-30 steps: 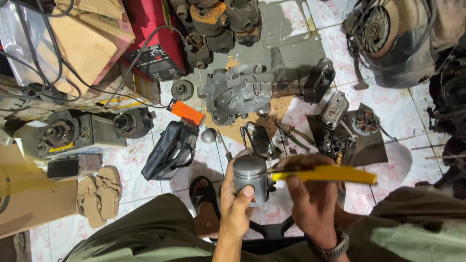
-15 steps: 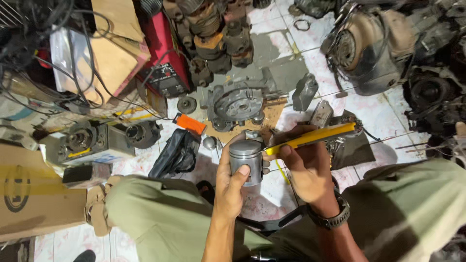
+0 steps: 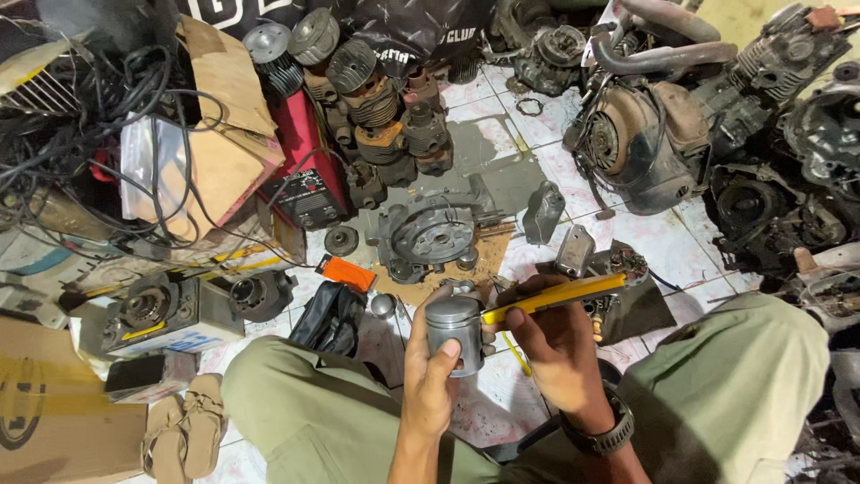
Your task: The person holds a metal piston in their left hand and uses a yellow utility knife in their right hand to scrape the surface. They rotate the piston to clean different sides, focusing on the edges and the top surface.
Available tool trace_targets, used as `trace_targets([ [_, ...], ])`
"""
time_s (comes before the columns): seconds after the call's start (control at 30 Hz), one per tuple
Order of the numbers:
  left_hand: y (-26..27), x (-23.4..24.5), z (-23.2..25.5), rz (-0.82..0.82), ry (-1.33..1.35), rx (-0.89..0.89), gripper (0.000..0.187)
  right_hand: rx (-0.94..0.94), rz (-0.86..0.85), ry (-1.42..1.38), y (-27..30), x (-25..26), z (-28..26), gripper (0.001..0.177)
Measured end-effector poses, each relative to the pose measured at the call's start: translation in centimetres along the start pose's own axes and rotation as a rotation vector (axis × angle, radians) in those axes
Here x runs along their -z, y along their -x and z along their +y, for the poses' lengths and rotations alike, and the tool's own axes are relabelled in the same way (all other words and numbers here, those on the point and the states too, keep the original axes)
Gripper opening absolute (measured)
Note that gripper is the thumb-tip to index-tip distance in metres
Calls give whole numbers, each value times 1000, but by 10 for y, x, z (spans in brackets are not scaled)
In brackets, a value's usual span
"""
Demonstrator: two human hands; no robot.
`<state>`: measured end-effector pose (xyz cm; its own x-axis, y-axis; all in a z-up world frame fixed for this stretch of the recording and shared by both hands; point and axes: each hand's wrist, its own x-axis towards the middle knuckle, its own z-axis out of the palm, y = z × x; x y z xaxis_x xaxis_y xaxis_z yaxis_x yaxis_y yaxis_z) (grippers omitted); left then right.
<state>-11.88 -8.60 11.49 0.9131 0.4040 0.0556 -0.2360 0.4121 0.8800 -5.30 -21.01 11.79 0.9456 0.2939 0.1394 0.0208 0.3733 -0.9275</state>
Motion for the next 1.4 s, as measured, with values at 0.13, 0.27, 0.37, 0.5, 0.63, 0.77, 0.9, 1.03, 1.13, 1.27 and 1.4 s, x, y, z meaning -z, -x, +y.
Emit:
trace_targets([
  [0.13,0,2,-3,41,-20,13,69,-35,17,35,-1,-5,-5,27],
  [0.27,-4,0,1,21,-49,-47,70,-29,81,150,-1,-10,-11,28],
  [0.37,-9,-2,2,13,-64,-64,73,30,41,177,-3,-11,-13,27],
  [0.5,-20,-6,-5,-49,119,-30,71,4,130,229,-13,-3,-6,29],
  [0.63,-26,-8,-2,-26,-73,-39,73,-94,145,285,-14,-2,-6,38],
  [0.77,-37,-7,-4,-1,-26,-41,71,-78,188,321,-26,-5,-1,33],
  [0.9,-51,1,-10,71,-158,12,72,-60,152,434,-46,-16,-14,33],
  [1.03,-54,3,-12,83,-187,20,72,-16,90,216,-51,-14,-1,28],
  [1.13,-61,4,-12,113,-167,18,73,-33,-28,261,-57,-14,4,23],
  [1.27,-52,8,-13,126,-100,13,72,-80,-21,279,-55,-19,2,22],
  [1.4,-25,13,-31,174,-99,78,69,-45,-57,481,-39,-16,-7,21],
])
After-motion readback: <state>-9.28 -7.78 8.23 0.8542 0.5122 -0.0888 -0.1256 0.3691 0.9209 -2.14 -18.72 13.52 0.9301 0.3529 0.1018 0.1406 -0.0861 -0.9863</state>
